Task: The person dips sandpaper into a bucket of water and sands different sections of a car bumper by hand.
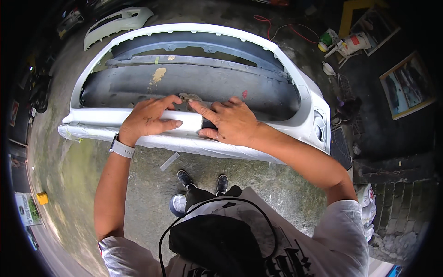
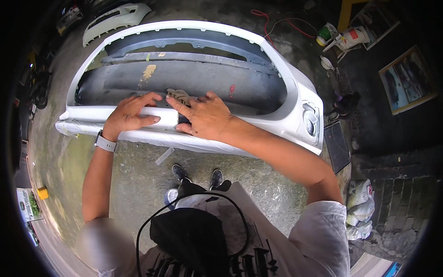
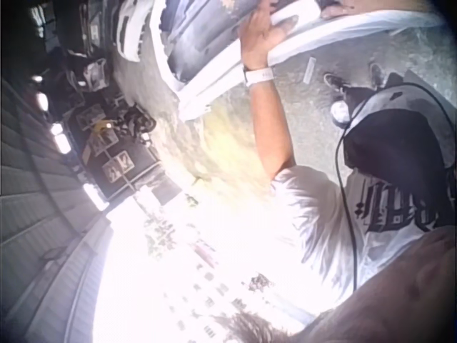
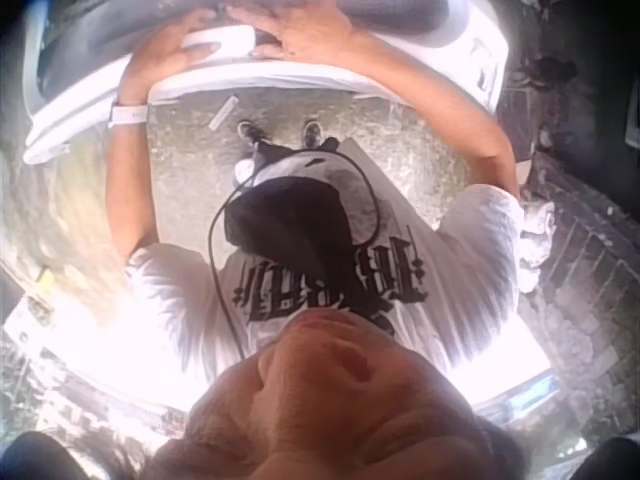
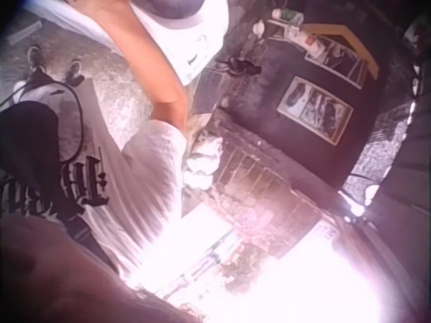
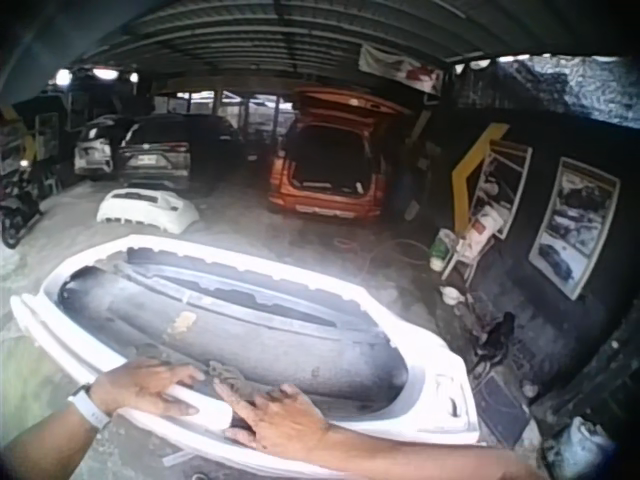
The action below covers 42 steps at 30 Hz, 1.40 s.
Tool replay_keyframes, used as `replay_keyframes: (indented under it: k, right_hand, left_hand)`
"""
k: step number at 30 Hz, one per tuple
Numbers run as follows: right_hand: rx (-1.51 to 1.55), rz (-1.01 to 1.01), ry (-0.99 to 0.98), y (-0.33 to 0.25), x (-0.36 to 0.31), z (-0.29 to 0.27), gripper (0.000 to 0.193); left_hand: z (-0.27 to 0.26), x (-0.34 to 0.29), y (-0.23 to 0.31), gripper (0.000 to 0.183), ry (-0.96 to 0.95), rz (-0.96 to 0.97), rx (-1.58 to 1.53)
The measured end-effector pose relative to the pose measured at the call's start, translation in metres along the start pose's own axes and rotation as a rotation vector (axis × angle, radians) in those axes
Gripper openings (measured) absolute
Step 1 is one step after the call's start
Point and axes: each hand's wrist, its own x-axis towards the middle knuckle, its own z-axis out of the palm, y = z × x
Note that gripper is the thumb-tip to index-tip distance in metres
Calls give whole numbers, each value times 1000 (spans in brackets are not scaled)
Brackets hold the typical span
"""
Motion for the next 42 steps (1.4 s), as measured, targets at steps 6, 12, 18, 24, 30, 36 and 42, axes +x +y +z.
replay_keyframes:
  k: [6, 12, 18, 24, 30, 36, 42]
  right_hand:
    - [-25, -47, 15, 7, -3, -2, 83]
    - [-55, -71, -59, 107, -114, -9, 87]
    - [-28, -83, -118, 131, -135, -9, 92]
    - [111, -141, 49, 37, -11, -4, 83]
    - [24, -206, 235, 18, 17, 23, 83]
    - [-45, -197, 50, 136, -126, 4, 82]
    - [-5, -29, -103, 162, -169, -18, 75]
  left_hand:
    - [3, -3, -6, 57, 67, 71, -77]
    - [-14, -2, 13, 50, -62, -56, -3]
    - [0, -2, -2, 44, 103, 160, 14]
    - [-1, 3, 8, 46, 60, 123, 8]
    - [-2, 1, 6, 49, 47, 109, -22]
    - [-1, -2, 4, 51, 72, 137, 26]
    - [-3, -6, 8, 49, 112, 141, 15]
